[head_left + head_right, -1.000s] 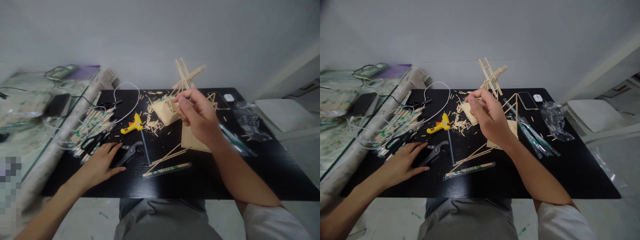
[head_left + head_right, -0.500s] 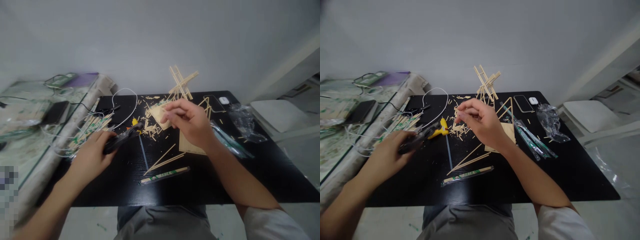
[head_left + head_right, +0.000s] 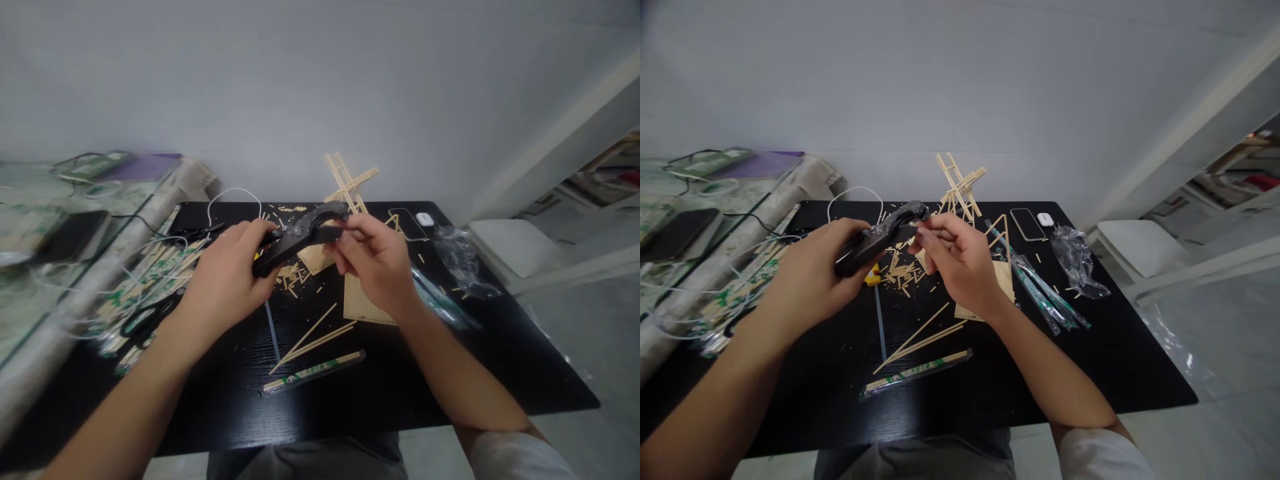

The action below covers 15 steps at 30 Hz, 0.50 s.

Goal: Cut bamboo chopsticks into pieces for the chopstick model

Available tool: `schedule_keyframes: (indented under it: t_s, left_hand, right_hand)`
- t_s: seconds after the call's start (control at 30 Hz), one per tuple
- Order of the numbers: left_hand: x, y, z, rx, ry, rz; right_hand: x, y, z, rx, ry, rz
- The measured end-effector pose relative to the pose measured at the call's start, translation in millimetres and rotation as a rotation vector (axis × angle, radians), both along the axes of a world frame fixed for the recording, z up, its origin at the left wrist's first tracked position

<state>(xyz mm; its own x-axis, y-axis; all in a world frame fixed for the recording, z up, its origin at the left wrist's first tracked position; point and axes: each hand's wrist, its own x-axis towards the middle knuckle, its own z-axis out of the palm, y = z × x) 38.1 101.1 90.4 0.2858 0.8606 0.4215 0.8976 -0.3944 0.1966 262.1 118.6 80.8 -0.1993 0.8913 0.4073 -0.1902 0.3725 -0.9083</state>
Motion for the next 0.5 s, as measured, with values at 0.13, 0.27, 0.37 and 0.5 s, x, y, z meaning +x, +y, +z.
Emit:
schedule_keyframes:
  t_s: [0.13, 0.27, 0.37, 0.5]
  left_hand:
    - [1.2, 0.3, -2.7, -0.036, 0.048, 0.025]
    - [3.5, -0.1, -4.1, -0.039, 0.040, 0.016]
    - [4.4, 0.5, -5.6, -0.034, 0.035, 0.013]
    - [5.4, 1.4, -6.7, -0.033, 0.025, -0.003]
  right_hand:
    - [0.9, -1.5, -0.8, 0.040, -0.043, -0.055]
    - [3.5, 0.5, -2.3, 0.072, -0.084, -0.069]
    - [4.7, 2.2, -3.5, 0.065, -0.111, -0.081]
    - [4.9, 3.1, -5.8, 0.066, -0.122, -0.068]
